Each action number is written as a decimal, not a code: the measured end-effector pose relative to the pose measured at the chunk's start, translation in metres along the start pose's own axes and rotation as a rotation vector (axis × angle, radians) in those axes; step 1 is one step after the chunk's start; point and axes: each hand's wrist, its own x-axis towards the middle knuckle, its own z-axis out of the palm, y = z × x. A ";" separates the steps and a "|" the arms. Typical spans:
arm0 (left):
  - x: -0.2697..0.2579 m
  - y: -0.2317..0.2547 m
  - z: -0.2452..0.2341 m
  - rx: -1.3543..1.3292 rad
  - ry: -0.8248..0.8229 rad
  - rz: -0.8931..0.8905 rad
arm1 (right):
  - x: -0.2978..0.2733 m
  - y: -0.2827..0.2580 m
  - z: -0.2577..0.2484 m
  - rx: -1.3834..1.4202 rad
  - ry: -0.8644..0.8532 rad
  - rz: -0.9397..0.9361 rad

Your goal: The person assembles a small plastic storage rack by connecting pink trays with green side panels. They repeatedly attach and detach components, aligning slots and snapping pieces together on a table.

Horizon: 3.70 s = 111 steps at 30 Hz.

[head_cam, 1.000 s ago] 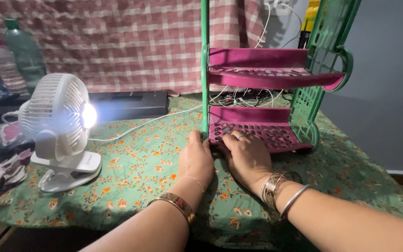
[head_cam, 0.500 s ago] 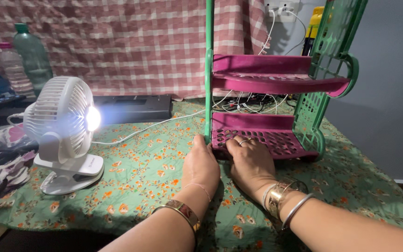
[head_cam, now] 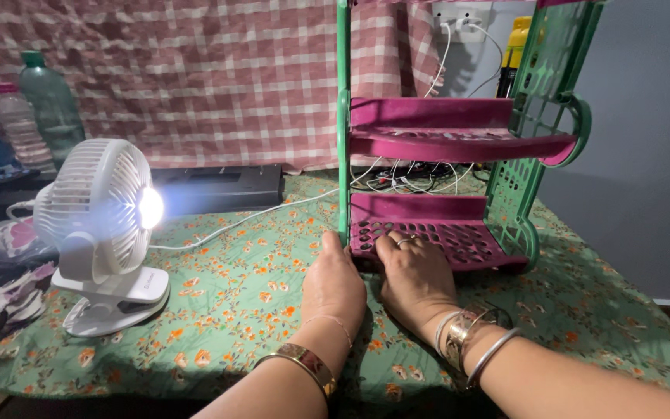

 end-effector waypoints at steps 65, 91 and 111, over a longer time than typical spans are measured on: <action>0.153 -0.015 0.050 -0.860 -0.468 -0.036 | 0.104 0.097 0.144 0.140 -0.300 -0.027; 0.217 -0.033 0.092 -0.987 -0.473 -0.289 | 0.108 0.084 0.132 0.243 -0.209 0.302; 0.239 -0.049 0.105 -0.523 -0.273 -0.083 | 0.111 0.075 0.133 0.214 -0.246 0.373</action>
